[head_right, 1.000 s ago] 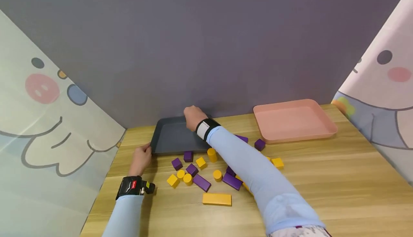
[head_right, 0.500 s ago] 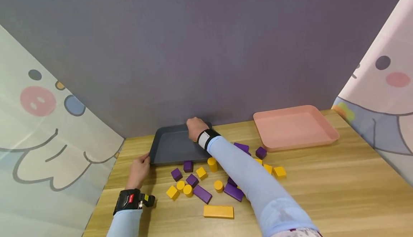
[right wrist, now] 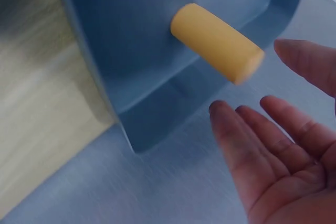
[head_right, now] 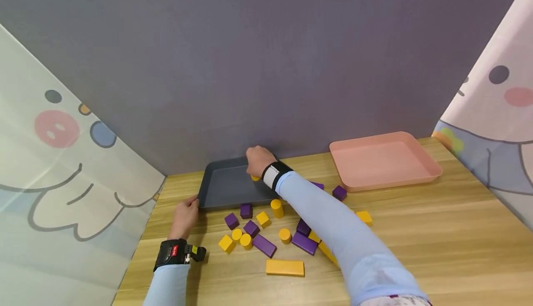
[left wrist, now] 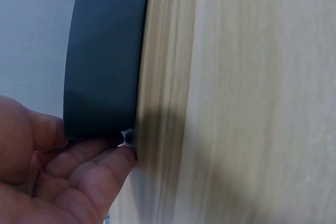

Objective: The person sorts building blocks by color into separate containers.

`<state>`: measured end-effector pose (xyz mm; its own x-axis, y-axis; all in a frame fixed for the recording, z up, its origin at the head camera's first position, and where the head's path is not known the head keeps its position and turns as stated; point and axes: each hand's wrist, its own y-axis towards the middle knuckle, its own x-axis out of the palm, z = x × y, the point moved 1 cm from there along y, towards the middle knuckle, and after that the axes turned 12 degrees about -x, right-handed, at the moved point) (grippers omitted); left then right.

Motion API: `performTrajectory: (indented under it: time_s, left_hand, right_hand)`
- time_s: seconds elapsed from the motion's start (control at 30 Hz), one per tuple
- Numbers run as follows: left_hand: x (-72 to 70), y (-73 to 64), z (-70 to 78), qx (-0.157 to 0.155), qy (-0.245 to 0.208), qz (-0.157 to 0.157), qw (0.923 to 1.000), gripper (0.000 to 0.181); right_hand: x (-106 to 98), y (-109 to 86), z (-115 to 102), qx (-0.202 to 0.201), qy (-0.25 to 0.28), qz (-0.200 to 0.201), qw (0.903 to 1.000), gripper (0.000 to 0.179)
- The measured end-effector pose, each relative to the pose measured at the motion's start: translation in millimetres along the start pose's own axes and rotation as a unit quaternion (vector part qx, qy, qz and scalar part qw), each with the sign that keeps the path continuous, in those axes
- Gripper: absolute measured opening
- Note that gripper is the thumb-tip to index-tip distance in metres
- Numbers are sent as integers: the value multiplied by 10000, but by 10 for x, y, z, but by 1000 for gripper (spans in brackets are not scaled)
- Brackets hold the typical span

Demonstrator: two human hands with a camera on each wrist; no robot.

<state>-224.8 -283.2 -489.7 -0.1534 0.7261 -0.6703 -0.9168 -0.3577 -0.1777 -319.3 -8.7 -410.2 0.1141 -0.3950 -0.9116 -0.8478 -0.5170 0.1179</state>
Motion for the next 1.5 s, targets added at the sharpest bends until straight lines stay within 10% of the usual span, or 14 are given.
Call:
performTrajectory:
  time_s: [0.33,0.63,1.1,1.5]
  left_hand:
    - [-95,158,65,15,-54,-64,10000,46]
    - [-34,291,127,4,95,-116,9999,47]
    - [-146,375,71,-45,44,-240,9997,48]
    - [-171,369,74,-5,181,-214,9996,47]
  right_hand:
    - [-410,-537,-1,-422,-282,-181,9985,72]
    - [-228,-1172,67,-800,-42,-712,9942,100]
    - [170,-1232,-6,-1657,-689,-1244,9759,88]
    - [283,-1233,-49,-1218,-547,-1518,9794,68]
